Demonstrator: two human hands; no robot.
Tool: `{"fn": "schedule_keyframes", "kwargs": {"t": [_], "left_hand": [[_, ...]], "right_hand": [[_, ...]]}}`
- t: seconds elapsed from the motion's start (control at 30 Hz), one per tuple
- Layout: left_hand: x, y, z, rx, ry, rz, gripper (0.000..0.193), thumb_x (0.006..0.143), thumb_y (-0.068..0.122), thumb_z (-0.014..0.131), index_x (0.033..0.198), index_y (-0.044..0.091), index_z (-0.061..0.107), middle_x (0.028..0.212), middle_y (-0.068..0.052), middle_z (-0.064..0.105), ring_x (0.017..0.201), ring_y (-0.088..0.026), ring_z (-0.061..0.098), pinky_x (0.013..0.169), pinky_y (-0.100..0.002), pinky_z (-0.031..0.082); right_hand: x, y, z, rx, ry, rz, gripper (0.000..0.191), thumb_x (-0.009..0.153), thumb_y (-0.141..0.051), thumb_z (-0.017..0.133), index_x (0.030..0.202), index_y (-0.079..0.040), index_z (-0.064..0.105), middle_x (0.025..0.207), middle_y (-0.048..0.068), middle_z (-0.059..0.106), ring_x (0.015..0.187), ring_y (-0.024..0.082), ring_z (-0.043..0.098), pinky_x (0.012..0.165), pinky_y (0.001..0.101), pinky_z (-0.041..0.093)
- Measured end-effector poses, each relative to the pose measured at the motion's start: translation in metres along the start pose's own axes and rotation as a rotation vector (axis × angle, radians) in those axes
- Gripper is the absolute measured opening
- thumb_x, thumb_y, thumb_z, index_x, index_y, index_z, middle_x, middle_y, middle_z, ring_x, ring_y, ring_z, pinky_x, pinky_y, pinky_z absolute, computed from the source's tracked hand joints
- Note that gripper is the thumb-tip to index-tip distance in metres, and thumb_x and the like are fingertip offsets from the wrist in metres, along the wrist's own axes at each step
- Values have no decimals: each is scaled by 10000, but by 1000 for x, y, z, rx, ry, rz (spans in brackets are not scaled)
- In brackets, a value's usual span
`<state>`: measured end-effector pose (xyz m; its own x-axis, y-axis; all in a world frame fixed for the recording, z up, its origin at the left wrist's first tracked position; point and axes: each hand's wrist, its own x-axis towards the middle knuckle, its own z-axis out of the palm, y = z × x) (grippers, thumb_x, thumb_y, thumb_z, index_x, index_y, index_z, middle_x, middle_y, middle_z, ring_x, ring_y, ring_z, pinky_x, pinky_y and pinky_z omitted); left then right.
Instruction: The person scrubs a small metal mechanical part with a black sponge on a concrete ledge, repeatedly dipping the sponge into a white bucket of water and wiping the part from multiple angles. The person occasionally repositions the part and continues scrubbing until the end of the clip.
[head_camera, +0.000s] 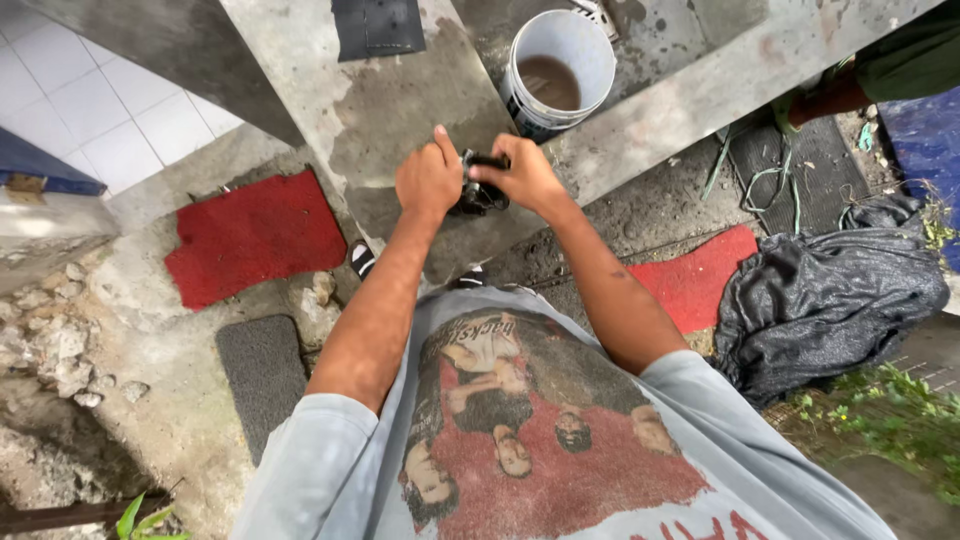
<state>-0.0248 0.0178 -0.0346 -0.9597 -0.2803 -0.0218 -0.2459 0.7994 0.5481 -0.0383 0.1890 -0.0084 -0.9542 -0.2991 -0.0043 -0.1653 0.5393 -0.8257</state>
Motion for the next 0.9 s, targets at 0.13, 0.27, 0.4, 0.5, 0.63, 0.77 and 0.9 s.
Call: {"fn": "schedule_keyframes", "kwargs": {"t": [0.13, 0.27, 0.4, 0.5, 0.63, 0.77, 0.9], "left_hand": [[1, 2, -1, -15, -13, -22, 663, 1061, 419, 358, 666, 38, 730, 718, -244, 703, 695, -472, 688, 702, -563, 552], [0, 2, -3, -20, -4, -33, 658, 1054, 424, 361, 667, 46, 735, 714, -247, 703, 696, -468, 688, 715, -565, 550], [-2, 1, -4, -6, -15, -34, 660, 1052, 438, 367, 665, 46, 730, 710, -239, 704, 699, -467, 686, 699, -563, 550], [-2, -1, -2, -45, 19, -37, 660, 1061, 426, 362, 654, 48, 720, 706, -235, 702, 688, -462, 688, 706, -559, 552], [-2, -1, -1, -33, 29, -19, 662, 1058, 427, 359, 646, 55, 721, 712, -227, 707, 689, -460, 688, 698, -556, 551], [-2, -1, -2, -38, 10, -38, 662, 1058, 434, 357, 654, 53, 717, 722, -226, 711, 704, -457, 691, 712, -552, 551], [-1, 0, -7, -33, -16, -16, 683, 1071, 441, 327, 676, 56, 729, 744, -231, 712, 718, -455, 695, 743, -544, 557]], "right_hand": [[1, 0, 1, 61, 29, 187, 430, 842, -290, 888, 834, -19, 554, 682, 101, 559, 645, 153, 479, 599, 372, 447], [3, 0, -1, -7, -73, -32, 435, 808, -259, 924, 817, -8, 569, 704, 111, 552, 662, 172, 456, 615, 370, 450], [8, 3, -4, 39, -41, -42, 419, 843, -232, 917, 832, -4, 566, 742, 109, 554, 704, 163, 469, 639, 360, 456], [10, 3, -3, 31, -185, -33, 415, 809, -231, 923, 822, -10, 571, 728, 116, 564, 684, 168, 469, 618, 367, 446], [9, 0, 1, -16, -5, -67, 397, 836, -230, 922, 866, -14, 591, 744, 126, 578, 672, 185, 451, 625, 364, 462], [8, -3, 2, -50, -104, -7, 408, 820, -233, 918, 845, -8, 579, 735, 132, 582, 660, 193, 469, 613, 372, 453], [7, -5, 4, -21, -66, 10, 403, 837, -247, 905, 855, -11, 579, 735, 122, 598, 652, 194, 481, 621, 362, 464]]}}
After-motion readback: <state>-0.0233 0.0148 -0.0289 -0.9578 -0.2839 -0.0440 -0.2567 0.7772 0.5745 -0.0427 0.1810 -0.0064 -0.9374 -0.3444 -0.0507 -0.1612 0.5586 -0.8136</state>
